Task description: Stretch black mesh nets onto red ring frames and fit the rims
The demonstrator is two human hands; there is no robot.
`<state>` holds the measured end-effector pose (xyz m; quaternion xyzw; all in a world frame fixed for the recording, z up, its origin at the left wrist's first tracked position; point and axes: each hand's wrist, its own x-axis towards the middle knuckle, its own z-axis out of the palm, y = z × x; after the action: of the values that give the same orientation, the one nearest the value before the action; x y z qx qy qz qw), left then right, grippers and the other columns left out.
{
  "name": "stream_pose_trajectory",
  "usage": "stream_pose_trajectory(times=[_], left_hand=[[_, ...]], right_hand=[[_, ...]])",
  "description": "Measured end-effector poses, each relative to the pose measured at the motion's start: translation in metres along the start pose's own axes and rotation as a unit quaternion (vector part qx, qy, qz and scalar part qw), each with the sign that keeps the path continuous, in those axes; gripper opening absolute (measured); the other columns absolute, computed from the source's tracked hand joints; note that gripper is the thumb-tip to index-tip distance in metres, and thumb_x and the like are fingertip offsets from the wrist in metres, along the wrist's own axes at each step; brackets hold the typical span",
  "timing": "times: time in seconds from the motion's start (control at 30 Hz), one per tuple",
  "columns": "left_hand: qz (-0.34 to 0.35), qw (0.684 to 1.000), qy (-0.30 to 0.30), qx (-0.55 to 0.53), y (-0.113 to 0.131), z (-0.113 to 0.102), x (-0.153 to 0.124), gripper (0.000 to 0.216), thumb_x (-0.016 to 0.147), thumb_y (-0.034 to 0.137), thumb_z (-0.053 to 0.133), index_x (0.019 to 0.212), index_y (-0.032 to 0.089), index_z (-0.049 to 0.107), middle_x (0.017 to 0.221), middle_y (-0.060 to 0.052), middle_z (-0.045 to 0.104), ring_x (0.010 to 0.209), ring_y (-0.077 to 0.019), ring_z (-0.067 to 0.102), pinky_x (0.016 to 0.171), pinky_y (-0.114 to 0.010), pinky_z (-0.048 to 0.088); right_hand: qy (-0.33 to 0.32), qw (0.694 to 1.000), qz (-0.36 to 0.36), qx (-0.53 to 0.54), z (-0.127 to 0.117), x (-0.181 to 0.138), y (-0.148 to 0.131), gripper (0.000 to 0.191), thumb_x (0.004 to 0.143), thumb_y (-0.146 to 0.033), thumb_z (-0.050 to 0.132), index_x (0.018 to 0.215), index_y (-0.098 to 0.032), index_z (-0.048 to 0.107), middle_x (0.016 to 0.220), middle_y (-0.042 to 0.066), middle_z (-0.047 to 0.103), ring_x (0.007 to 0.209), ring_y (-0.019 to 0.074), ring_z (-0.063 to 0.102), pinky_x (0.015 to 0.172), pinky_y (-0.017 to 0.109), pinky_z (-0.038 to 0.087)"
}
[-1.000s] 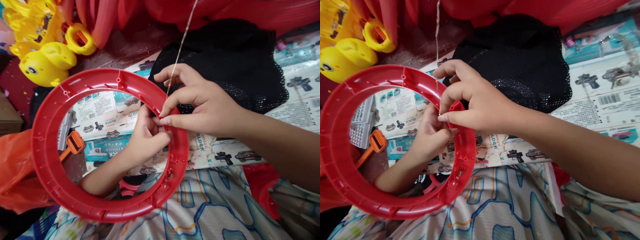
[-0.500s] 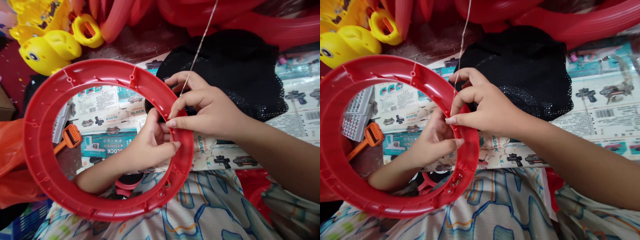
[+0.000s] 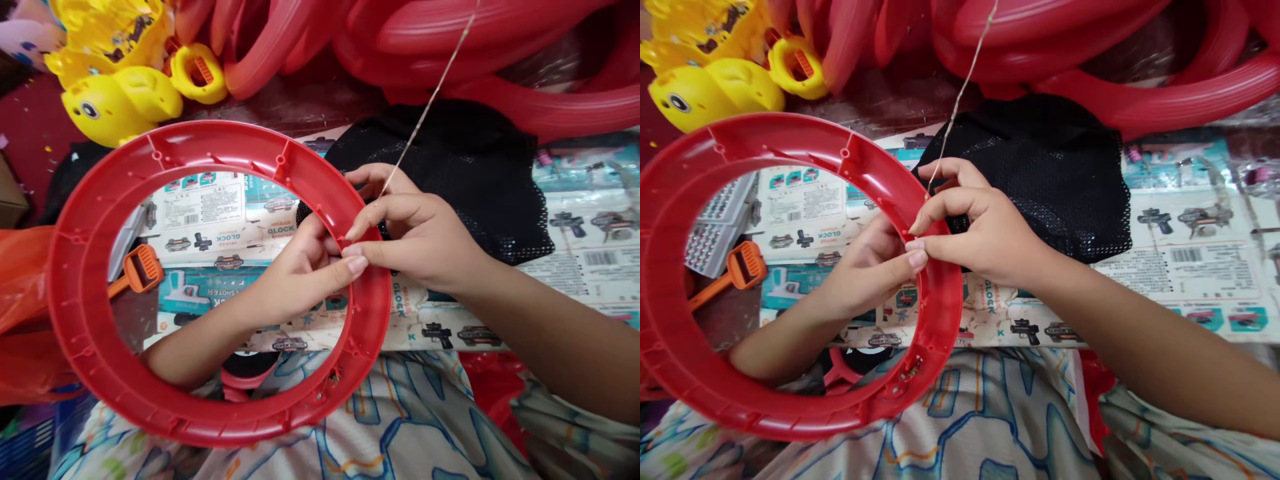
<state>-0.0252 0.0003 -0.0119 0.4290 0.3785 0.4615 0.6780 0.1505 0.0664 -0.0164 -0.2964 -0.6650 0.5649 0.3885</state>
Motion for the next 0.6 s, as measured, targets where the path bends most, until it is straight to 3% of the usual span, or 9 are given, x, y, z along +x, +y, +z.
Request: stream_pose_trajectory(times=[0.23,0.43,0.6], left_hand=[[0.033,0.998,-0.056,0.008,0.0079,-0.0051,0.0014,0.032,0.087,0.010,0.075,0.108,0.023,0.056,0.097,0.003,0.069,0.078,-0.0081,0.069,0.066,-0.016,0.058],[-0.003,0.999,-0.038,-0.001,0.0086,-0.0086,-0.0024,0.029,0.089,0.016,0.076,0.105,0.024,0.053,0.094,0.004,0.067,0.077,-0.0093,0.068,0.064,-0.018,0.057],[-0.033,0.999,-0.036,-0.003,0.0006,-0.0063,-0.0026,0.032,0.088,0.019,0.075,0.110,0.024,0.051,0.088,0.004,0.068,0.070,-0.0105,0.068,0.056,-0.018,0.053]], right_hand=[[-0.017,0.999,-0.021,-0.017,0.0013,-0.0025,-0.0020,0.008,0.074,-0.029,0.085,0.078,-0.028,0.078,0.138,0.002,0.058,0.113,0.0209,0.063,0.111,0.041,0.053],[-0.014,0.999,-0.036,-0.012,0.0052,-0.0040,-0.0032,0.007,0.078,-0.028,0.082,0.080,-0.026,0.076,0.131,0.005,0.057,0.112,0.0182,0.062,0.114,0.042,0.050],[0.011,0.999,-0.023,-0.023,-0.0002,-0.0020,-0.0047,0.013,0.085,-0.037,0.078,0.086,-0.025,0.075,0.129,0.006,0.061,0.119,0.0221,0.061,0.113,0.045,0.050]])
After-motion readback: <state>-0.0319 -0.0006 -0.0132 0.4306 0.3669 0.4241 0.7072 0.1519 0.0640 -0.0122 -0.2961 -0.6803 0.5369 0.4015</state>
